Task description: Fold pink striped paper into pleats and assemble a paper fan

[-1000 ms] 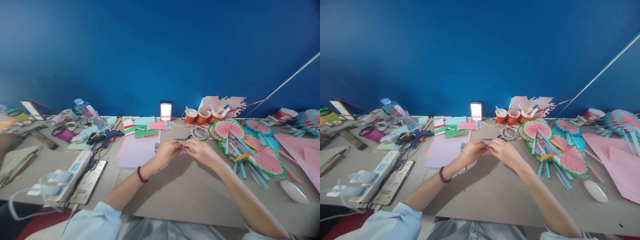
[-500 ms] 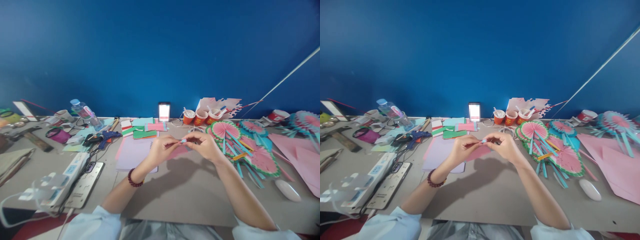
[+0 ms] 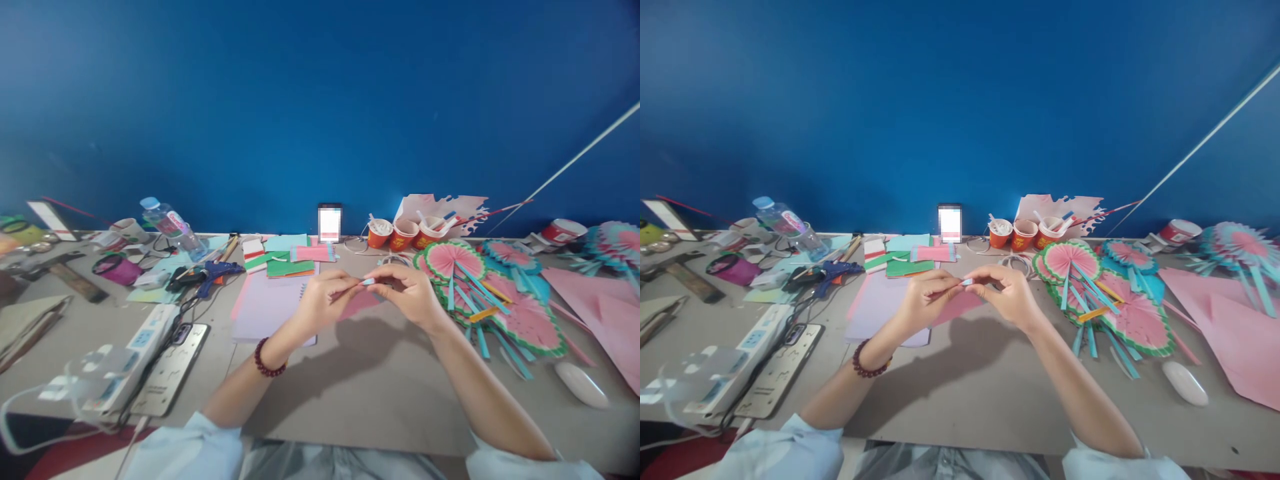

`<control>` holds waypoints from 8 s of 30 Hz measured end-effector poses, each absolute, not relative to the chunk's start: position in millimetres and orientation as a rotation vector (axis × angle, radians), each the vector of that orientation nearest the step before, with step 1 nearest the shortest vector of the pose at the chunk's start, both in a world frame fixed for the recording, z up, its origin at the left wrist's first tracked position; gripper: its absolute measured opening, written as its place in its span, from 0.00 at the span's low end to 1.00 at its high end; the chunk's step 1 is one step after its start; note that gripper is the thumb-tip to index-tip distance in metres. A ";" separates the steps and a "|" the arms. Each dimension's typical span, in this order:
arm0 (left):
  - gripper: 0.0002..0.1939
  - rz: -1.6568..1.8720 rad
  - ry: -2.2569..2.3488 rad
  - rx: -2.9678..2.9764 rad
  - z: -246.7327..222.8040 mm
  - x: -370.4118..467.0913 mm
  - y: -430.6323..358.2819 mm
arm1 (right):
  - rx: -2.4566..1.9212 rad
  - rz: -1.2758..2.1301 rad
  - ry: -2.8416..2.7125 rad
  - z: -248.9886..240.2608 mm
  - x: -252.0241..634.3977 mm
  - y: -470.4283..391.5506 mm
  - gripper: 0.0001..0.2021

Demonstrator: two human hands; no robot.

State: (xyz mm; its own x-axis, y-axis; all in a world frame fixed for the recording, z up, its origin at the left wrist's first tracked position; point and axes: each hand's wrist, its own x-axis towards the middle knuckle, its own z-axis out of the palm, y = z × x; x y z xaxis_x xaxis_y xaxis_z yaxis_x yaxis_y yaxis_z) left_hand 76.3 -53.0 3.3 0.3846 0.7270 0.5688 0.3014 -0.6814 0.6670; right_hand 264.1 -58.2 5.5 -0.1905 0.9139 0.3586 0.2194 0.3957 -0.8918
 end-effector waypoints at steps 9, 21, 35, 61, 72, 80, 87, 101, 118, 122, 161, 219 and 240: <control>0.14 1.249 0.855 2.203 5.0 77.5 -55.4 | -1.034 0.822 -1.664 4.8 264.8 -61.1 0.10; 0.14 1.004 1.028 2.096 6.8 70.5 -55.2 | -1.085 0.807 -1.519 2.2 267.6 -52.3 0.10; 0.15 0.953 1.077 1.940 2.9 70.9 -48.6 | -1.126 0.897 -1.447 0.7 262.2 -54.1 0.11; 0.14 0.803 1.080 2.092 14.5 58.1 -48.3 | -1.070 0.882 -1.625 2.0 276.2 -48.3 0.08; 0.11 0.879 1.091 2.037 10.6 60.8 -48.3 | -1.071 0.910 -1.625 4.9 276.6 -49.1 0.08; 0.12 0.846 1.066 2.120 17.7 56.7 -47.8 | -1.079 0.947 -1.564 7.8 276.7 -49.0 0.09; 0.14 0.911 1.061 2.082 21.5 43.4 -39.0 | -1.097 1.005 -1.429 10.0 289.2 -44.6 0.10; 0.10 0.924 1.048 1.905 12.9 44.1 -32.2 | -1.150 1.051 -1.433 10.8 290.7 -43.0 0.11; 0.14 0.777 0.974 1.642 9.4 41.8 -22.1 | -1.210 1.252 -1.182 2.6 290.4 -35.8 0.08; 0.14 0.812 0.956 1.653 6.2 40.0 -19.6 | -1.229 1.263 -1.159 3.8 288.8 -36.1 0.09; 0.11 0.686 0.999 1.834 -4.5 53.6 -21.6 | -1.339 1.163 -1.459 -11.3 271.8 -36.6 0.14; 0.14 0.864 1.208 2.065 -3.7 62.0 -30.5 | -1.314 0.471 -1.558 -31.6 241.1 -46.4 0.12; 0.11 0.801 1.160 2.061 -31.6 52.1 -6.5 | -1.168 0.573 -1.940 -44.9 238.5 -39.5 0.13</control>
State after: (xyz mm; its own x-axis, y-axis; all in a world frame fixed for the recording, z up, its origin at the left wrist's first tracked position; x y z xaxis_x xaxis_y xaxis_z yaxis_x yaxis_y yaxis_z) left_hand 52.1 -6.5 -31.6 0.4267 0.8825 0.1977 0.4969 -0.4114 0.7641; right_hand 238.5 -39.5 -44.9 -0.2691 0.8798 0.3917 0.5257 0.4750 -0.7057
